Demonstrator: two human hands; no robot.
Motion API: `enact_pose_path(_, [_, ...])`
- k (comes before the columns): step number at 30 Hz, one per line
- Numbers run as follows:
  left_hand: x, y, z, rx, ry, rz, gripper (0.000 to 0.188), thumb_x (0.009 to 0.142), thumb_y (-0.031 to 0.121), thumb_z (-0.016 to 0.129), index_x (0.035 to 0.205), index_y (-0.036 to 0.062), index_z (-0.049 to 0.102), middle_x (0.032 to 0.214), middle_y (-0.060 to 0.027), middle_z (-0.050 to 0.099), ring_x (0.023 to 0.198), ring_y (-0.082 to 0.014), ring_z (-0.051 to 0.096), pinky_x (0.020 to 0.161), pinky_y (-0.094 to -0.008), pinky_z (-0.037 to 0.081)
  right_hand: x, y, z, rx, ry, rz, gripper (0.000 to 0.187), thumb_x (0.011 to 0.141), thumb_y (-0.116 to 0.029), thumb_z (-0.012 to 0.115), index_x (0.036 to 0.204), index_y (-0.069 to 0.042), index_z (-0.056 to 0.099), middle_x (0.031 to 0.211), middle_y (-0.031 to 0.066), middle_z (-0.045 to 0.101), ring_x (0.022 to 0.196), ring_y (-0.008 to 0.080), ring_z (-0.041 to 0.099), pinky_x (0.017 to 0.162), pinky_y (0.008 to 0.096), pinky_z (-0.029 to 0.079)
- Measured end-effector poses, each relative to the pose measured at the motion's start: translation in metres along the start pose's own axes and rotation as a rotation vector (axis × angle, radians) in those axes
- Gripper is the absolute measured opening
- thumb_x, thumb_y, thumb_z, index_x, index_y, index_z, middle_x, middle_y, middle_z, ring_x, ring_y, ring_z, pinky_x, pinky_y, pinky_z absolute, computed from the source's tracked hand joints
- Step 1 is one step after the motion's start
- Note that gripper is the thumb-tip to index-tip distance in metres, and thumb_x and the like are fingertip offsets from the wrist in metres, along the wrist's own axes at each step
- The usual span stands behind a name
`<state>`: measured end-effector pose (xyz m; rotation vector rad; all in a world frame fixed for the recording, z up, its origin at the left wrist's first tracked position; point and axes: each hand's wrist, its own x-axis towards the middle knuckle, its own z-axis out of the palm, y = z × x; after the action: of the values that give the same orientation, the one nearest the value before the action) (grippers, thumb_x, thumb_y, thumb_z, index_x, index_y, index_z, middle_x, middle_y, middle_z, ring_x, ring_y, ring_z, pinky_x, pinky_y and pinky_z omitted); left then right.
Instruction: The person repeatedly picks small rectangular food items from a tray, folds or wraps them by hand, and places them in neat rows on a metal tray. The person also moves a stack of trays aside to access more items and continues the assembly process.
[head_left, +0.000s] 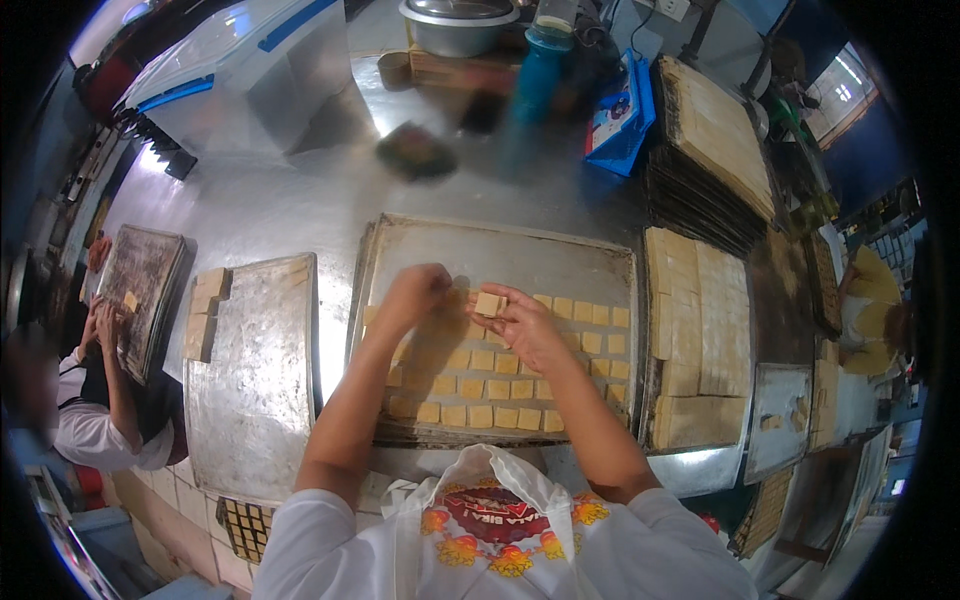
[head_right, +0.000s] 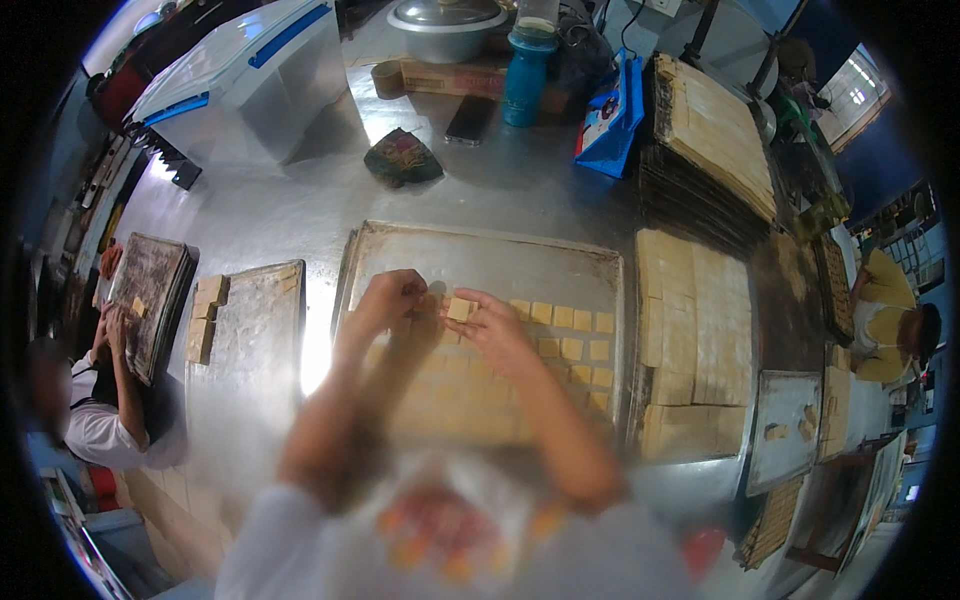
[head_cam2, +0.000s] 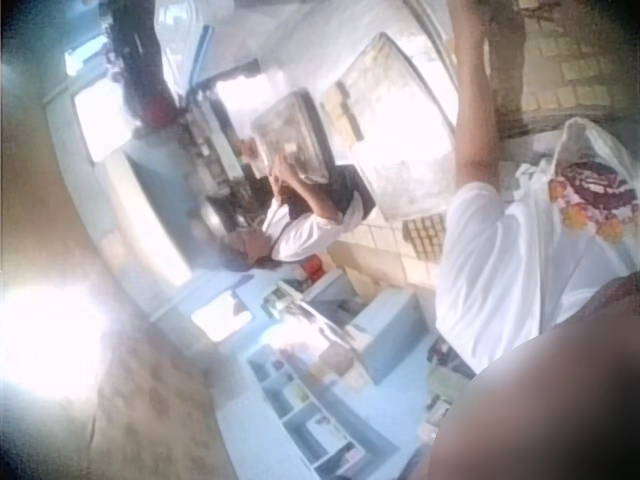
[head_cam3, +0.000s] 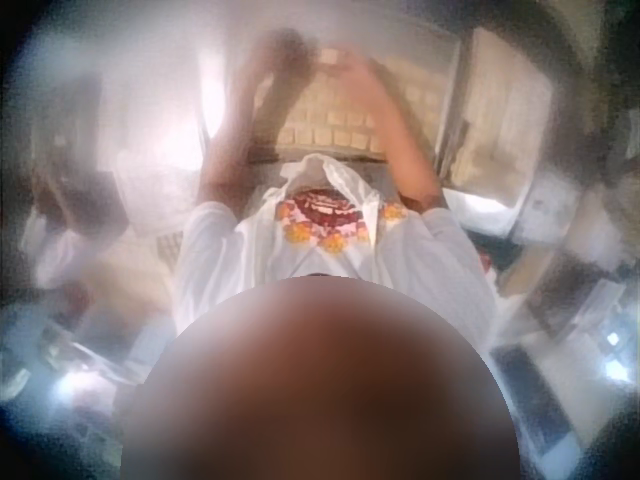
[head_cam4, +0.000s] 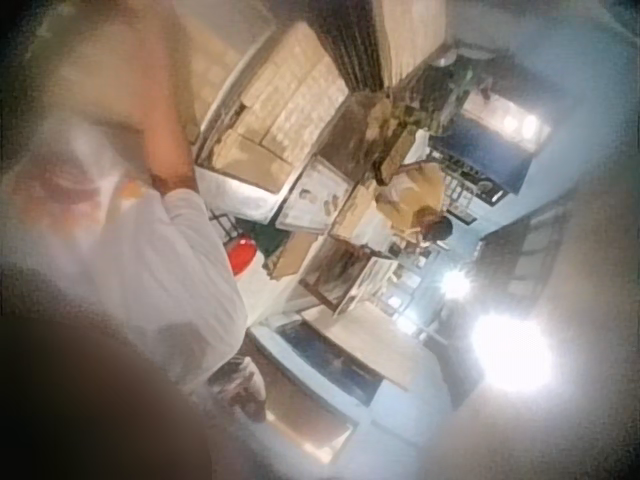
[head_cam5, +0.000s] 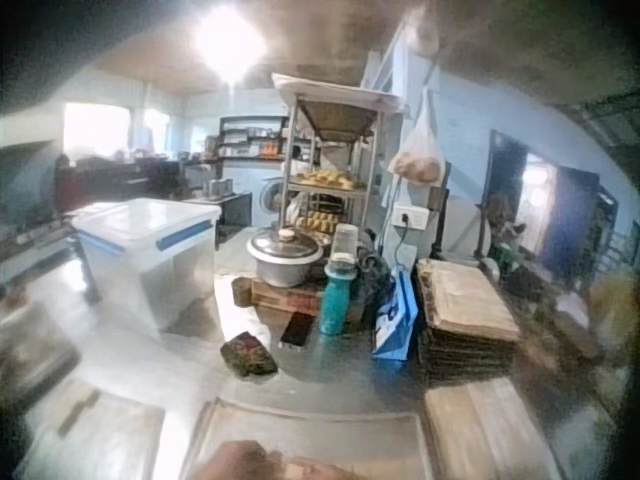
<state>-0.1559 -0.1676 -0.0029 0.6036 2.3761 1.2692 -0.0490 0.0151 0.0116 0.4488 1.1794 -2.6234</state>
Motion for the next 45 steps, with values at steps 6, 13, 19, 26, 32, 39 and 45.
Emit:
enact_pose_path(6, [-0.005, 0.007, 0.002, 0.2, 0.102, 0.179, 0.016, 0.078, 0.012, 0.065, 0.089, 0.0008, 0.064, 0.082, -0.0168, 0.061, 0.078, -0.0294, 0.06, 0.069, -0.037, 0.047, -0.001, 0.002, 0.001, -0.224, -0.008, -0.06, 0.039, 0.088, 0.002, 0.049, 0.126, 0.008, 0.041, 0.112, 0.0159, 0.054, 0.106, 0.0246, 0.057, 0.092, 0.0291, 0.047])
enact_pose_path(13, [-0.029, 0.033, -0.007, -0.283, -0.026, -0.029, 0.02, 0.079, 0.011, 0.066, 0.096, 0.0008, 0.063, 0.087, -0.0099, 0.066, 0.08, -0.0167, 0.061, 0.071, -0.0293, 0.047, 0.013, 0.016, 0.016, -0.327, 0.004, -0.055, 0.038, 0.086, 0.003, 0.053, 0.124, 0.004, 0.046, 0.113, 0.0102, 0.055, 0.098, 0.0172, 0.059, 0.088, 0.0256, 0.047])
enact_pose_path(19, [-0.025, 0.006, -0.016, -0.32, 0.017, -0.057, 0.019, 0.078, 0.008, 0.063, 0.095, -0.0001, 0.062, 0.082, -0.0099, 0.065, 0.079, -0.0187, 0.062, 0.069, -0.0299, 0.047, 0.017, 0.017, 0.021, -0.19, -0.004, -0.003, 0.036, 0.087, 0.006, 0.044, 0.123, 0.007, 0.044, 0.115, 0.0167, 0.054, 0.101, 0.0228, 0.059, 0.091, 0.029, 0.049])
enact_pose_path(26, [-0.015, -0.021, -0.015, 0.234, 0.2, 0.096, 0.016, 0.072, 0.002, 0.065, 0.088, 0.0018, 0.065, 0.085, -0.0136, 0.065, 0.078, -0.025, 0.064, 0.069, -0.0324, 0.05, 0.016, 0.009, 0.014, -0.139, -0.004, -0.044, 0.038, 0.087, 0.006, 0.044, 0.124, 0.009, 0.04, 0.116, 0.021, 0.053, 0.104, 0.0276, 0.059, 0.091, 0.032, 0.05])
enact_pose_path(32, [-0.019, -0.012, -0.017, 0.244, 0.201, 0.108, 0.014, 0.078, 0.01, 0.061, 0.089, 0.0013, 0.064, 0.086, -0.017, 0.06, 0.084, -0.0358, 0.057, 0.075, -0.04, 0.045, 0.016, 0.005, 0.019, -0.314, 0.026, -0.003, 0.037, 0.088, 0.004, 0.048, 0.125, 0.005, 0.041, 0.106, 0.0161, 0.055, 0.093, 0.0238, 0.063, 0.083, 0.0304, 0.053])
enact_pose_path(39, [-0.027, -0.004, -0.037, -0.203, 0.058, -0.028, 0.016, 0.078, 0.012, 0.064, 0.09, 0.0005, 0.064, 0.084, -0.0183, 0.063, 0.079, -0.0341, 0.06, 0.072, -0.0376, 0.046, 0.037, 0.021, 0.04, -0.222, -0.119, 0.034, 0.04, 0.087, 0.005, 0.048, 0.127, 0.002, 0.042, 0.111, 0.0162, 0.054, 0.089, 0.0222, 0.063, 0.082, 0.0285, 0.052])
enact_pose_path(45, [-0.025, -0.024, -0.042, 0.214, 0.207, -0.015, 0.017, 0.076, 0.013, 0.065, 0.086, 0.0004, 0.063, 0.083, -0.0193, 0.062, 0.079, -0.0348, 0.059, 0.07, -0.0374, 0.046, 0.032, 0.012, 0.03, -0.223, -0.092, 0.082, 0.035, 0.089, 0.001, 0.05, 0.123, 0.005, 0.041, 0.119, 0.0214, 0.053, 0.101, 0.0267, 0.061, 0.087, 0.0288, 0.051])
